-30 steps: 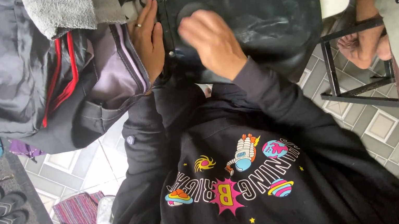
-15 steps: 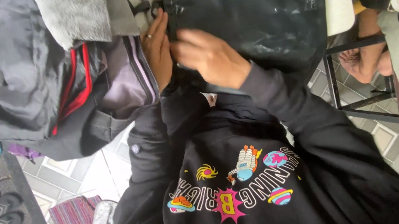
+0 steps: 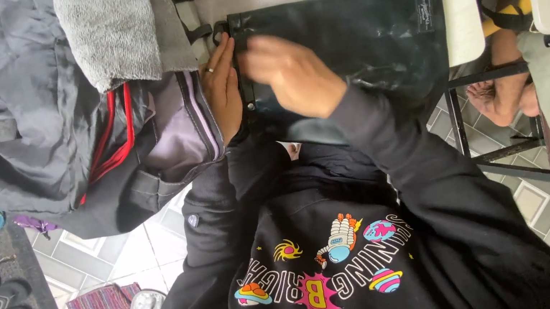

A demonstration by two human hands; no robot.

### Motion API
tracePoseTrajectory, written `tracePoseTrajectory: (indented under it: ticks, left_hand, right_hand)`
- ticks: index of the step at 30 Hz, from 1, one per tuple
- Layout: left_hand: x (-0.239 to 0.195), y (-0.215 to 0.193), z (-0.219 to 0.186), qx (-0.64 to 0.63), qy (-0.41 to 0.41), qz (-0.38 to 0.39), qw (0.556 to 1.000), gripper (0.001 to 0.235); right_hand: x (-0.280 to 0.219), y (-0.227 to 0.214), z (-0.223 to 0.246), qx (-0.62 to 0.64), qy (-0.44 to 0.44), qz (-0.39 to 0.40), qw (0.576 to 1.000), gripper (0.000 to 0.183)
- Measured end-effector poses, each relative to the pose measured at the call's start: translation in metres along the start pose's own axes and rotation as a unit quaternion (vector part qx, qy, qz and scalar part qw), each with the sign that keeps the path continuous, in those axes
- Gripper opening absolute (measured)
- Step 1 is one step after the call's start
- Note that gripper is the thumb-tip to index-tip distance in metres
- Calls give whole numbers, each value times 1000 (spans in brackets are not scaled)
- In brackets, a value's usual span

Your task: The person cleans a black bag placed on a table using a small round sponge. They wipe the surface of the bag in circular motions, occasionally dipping the sponge into a white cup of liquid to re-wet it. The person also lifts the bag to wipe underneath it and continues cleaning the exterior.

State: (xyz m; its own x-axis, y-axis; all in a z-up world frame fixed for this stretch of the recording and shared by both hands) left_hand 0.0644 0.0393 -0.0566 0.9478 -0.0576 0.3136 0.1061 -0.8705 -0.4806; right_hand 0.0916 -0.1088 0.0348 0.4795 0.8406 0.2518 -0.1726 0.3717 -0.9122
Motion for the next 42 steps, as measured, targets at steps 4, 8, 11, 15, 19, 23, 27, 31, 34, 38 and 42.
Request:
tracePoseTrajectory:
  ticks: [4, 8, 11, 15, 19, 23, 27, 31, 34, 38, 42]
  left_hand:
    - [-6, -3, -4, 12, -2, 20, 1000, 48]
    - [-2, -2, -8, 27, -10, 25, 999, 51]
    - [-2, -5, -12, 41, -3, 17, 999, 52]
    - [1, -5, -11, 38, 0, 19, 999, 51]
    - [-3, -2, -13, 49, -9, 16, 999, 50]
    - [-4, -4, -18, 52, -10, 10, 999, 51]
    - [-2, -10, -24, 82, -13, 32, 996, 47]
    - [-2, -10, -24, 107, -35, 24, 993, 50]
    - [-2, -10, -24, 118, -46, 27, 992, 51]
    - [-2, -10, -28, 121, -51, 17, 991, 50]
    - [-1, -13, -33, 140, -44, 25, 989, 52]
  right_hand:
    - [-30, -8, 40, 52, -129, 52, 989, 30]
    - [-30, -2, 12, 49, -114, 59, 991, 42]
    - [-15, 3, -43, 0, -1, 5, 1000, 43]
    - [-4, 1, -44, -18, 49, -4, 999, 47]
    - [-42, 4, -3, 60, -43, 63, 995, 40]
    - [-73, -2, -4, 72, -94, 114, 986, 45]
    - [-55, -11, -34, 21, -84, 60, 994, 52]
    - [-40, -12, -54, 3, 6, 18, 1000, 47]
    - [-58, -13, -27, 19, -41, 34, 998, 44]
    - [-99, -22, -4, 27, -89, 125, 988, 46]
    - [-97, -26, -24, 11, -75, 101, 992, 37]
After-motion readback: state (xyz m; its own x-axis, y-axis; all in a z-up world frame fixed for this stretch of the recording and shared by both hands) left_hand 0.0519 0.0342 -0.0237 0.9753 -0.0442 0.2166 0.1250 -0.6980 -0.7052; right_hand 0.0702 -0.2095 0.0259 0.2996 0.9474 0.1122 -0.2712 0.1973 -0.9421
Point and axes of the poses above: each hand's wrist, its own x-axis towards the middle knuckle, its own y-axis out of the palm, z = x × y, the point moved 5 cm from there along x, towards the middle knuckle, and after that the axes turned 7 degrees about z, right-handed, at the moved point
